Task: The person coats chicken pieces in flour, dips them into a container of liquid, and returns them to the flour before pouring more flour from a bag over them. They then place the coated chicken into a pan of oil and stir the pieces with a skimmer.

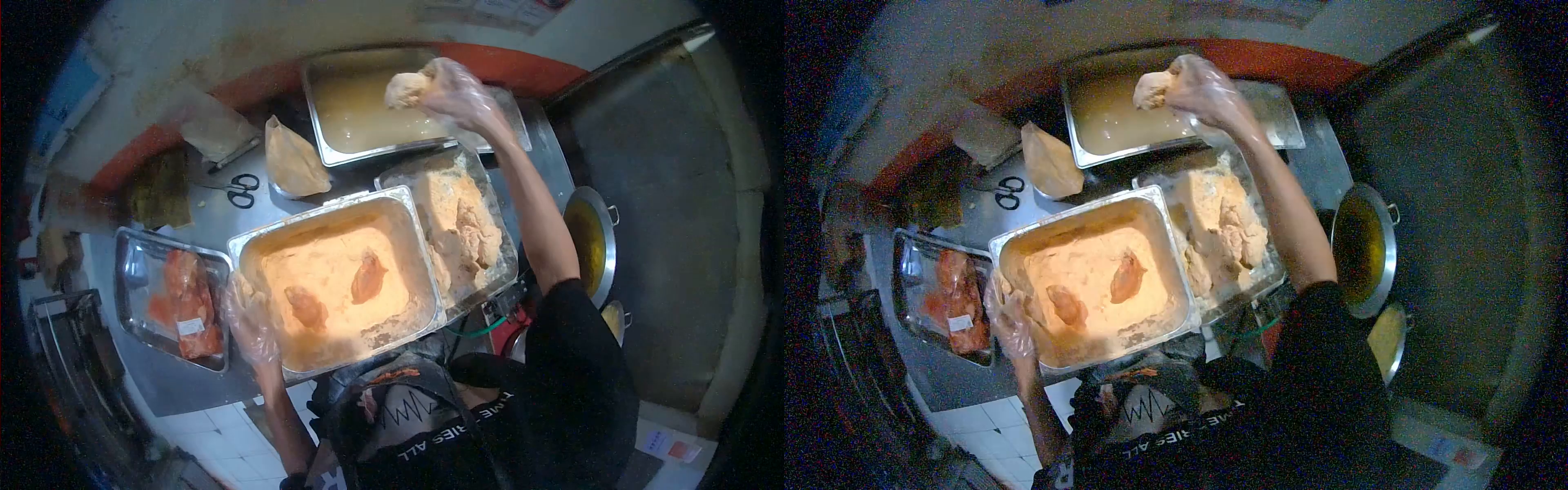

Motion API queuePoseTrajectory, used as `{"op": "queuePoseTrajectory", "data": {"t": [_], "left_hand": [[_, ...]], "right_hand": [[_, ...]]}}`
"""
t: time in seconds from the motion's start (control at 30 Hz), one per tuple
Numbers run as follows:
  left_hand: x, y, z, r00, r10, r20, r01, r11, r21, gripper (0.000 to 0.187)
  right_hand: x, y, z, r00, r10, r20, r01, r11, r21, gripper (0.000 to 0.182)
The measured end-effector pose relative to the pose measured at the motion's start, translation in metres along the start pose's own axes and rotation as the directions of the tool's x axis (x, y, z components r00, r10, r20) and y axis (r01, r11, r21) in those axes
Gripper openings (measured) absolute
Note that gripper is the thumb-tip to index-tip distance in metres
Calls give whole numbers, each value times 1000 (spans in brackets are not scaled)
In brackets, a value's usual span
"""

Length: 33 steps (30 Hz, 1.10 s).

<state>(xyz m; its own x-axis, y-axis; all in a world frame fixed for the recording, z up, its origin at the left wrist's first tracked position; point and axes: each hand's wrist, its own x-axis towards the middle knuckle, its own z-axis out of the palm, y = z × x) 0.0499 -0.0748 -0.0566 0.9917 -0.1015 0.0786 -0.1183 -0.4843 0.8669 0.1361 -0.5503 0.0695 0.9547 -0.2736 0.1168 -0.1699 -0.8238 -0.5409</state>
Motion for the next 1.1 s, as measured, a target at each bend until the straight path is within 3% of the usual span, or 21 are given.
{"op": "queuePoseTrajectory", "data": {"t": [0.1, 0.13, 0.17, 0.23, 0.33, 0.4, 0.43, 0.47, 0.53, 0.57, 0.63, 0.7, 0.73, 0.8, 0.83, 0.9, 0.93, 0.97, 1.03, 1.07, 1.1], "left_hand": [[2, 2, -2, 1000, -21, 14, 21, 999, -28, 48], [1, 3, -2, 998, -59, 29, 62, 994, -93, 48], [0, 4, -1, 998, -65, 9, 66, 994, -92, 48], [-3, 7, 1, 983, -181, -17, 174, 966, -192, 47], [-2, 2, 9, 985, -157, -72, 132, 952, -275, 47], [-1, 4, 6, 985, -148, -89, 113, 943, -313, 46], [2, 11, -2, 992, -123, -38, 112, 972, -207, 45], [4, 15, -6, 995, -101, 15, 102, 990, -98, 45], [1, 7, -5, 998, -68, 0, 68, 998, -20, 44], [0, 4, -4, 999, -30, -13, 31, 998, 60, 44], [1, 2, -1, 999, -44, -17, 44, 999, 9, 45], [1, -1, -1, 998, -59, -18, 59, 997, -42, 46], [1, -4, -2, 996, -85, 8, 86, 992, -89, 47], [2, 0, -2, 994, -106, 36, 110, 984, -137, 48], [1, 8, -2, 995, -98, 19, 100, 977, -188, 49], [0, 17, -6, 996, -90, 6, 89, 968, -236, 50], [-1, 19, -8, 996, -86, 39, 92, 976, -199, 52], [0, 19, -11, 994, -81, 68, 92, 982, -162, 53], [-3, -11, 4, 998, -64, -15, 62, 990, -127, 55], [-14, -28, 3, 997, -48, -57, 43, 996, -78, 56], [-17, -17, -5, 998, -53, -42, 51, 997, -65, 56]], "right_hand": [[53, 30, 58, 993, 61, 106, -67, 996, 55, 60], [62, 37, 82, 997, 79, 8, -77, 986, -147, 70], [68, 34, 101, 993, 116, 5, -113, 972, -208, 68], [114, 146, 188, 984, -27, 175, 100, 899, -426, 52], [131, 237, 282, 985, -151, 86, 173, 899, -402, 36], [101, 153, 227, 959, 36, 282, 78, 922, -380, 44], [84, 100, 193, 919, 128, 373, 28, 922, -386, 48], [85, 87, 181, 918, 130, 375, 28, 922, -387, 48], [90, 75, 158, 920, 83, 384, 71, 926, -371, 26], [97, 71, 137, 882, -2, 471, 168, 935, -311, 25], [103, 52, 95, 829, -86, 552, 257, 936, -240, 25], [95, 9, 54, 865, 35, 500, 68, 980, -187, 28], [81, -10, 41, 865, 37, 500, 67, 980, -188, 28], [52, -39, 25, 992, 79, 94, -73, 995, -65, 30], [52, -42, 30, 993, 80, 91, -74, 995, -66, 30], [52, -37, 49, 969, 184, 164, -133, 951, -279, 38], [51, -10, 62, 986, 125, 108, -117, 990, -85, 44], [50, 16, 73, 986, 125, 108, -116, 990, -84, 44], [57, 24, 85, 992, 93, -85, -115, 946, -303, 48], [45, 37, 84, 988, 157, -11, -157, 986, -58, 50], [31, 43, 85, 985, 175, -2, -175, 983, -50, 50]]}}
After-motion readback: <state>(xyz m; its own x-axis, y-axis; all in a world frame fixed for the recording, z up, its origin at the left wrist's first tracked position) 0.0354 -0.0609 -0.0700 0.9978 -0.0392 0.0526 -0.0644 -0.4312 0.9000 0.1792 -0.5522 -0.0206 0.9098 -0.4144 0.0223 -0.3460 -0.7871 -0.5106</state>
